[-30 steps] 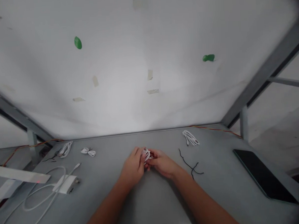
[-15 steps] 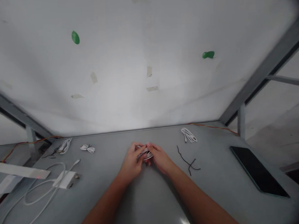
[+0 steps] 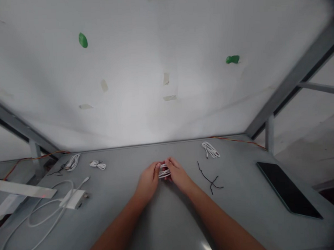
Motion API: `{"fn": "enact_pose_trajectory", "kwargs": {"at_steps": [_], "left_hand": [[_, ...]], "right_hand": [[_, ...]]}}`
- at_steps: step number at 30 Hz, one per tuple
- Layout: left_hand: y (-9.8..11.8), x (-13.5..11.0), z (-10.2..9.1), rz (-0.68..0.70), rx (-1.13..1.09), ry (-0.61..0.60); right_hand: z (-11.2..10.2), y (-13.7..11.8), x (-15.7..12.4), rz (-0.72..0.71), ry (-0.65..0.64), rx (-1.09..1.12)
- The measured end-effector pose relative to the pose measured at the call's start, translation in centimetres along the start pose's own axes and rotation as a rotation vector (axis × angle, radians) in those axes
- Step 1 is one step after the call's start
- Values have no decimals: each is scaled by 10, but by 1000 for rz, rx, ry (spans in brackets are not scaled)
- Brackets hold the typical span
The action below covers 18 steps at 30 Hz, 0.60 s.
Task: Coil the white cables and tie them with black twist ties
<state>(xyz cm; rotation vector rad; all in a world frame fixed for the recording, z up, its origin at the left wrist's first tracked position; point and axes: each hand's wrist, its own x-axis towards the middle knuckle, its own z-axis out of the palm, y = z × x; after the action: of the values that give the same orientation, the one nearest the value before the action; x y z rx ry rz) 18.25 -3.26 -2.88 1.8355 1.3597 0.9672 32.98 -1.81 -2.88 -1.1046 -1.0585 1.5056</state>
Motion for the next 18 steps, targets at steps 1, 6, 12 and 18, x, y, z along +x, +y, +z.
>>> {"fn": "enact_pose_trajectory", "kwargs": {"at_steps": [1, 6, 12, 18], "left_hand": [[1, 0, -1, -18, 7, -9], [0, 2, -3, -164, -147, -97], [3, -1, -7, -303, -395, -245], [4, 2, -16, -304, -233, -89]], "right_hand": [[-2, 0, 1, 11, -2, -41], [-12, -4, 3, -15, 54, -193], [-8, -14, 0, -141, 145, -504], [-46, -58, -12, 25, 336, -1419]]}}
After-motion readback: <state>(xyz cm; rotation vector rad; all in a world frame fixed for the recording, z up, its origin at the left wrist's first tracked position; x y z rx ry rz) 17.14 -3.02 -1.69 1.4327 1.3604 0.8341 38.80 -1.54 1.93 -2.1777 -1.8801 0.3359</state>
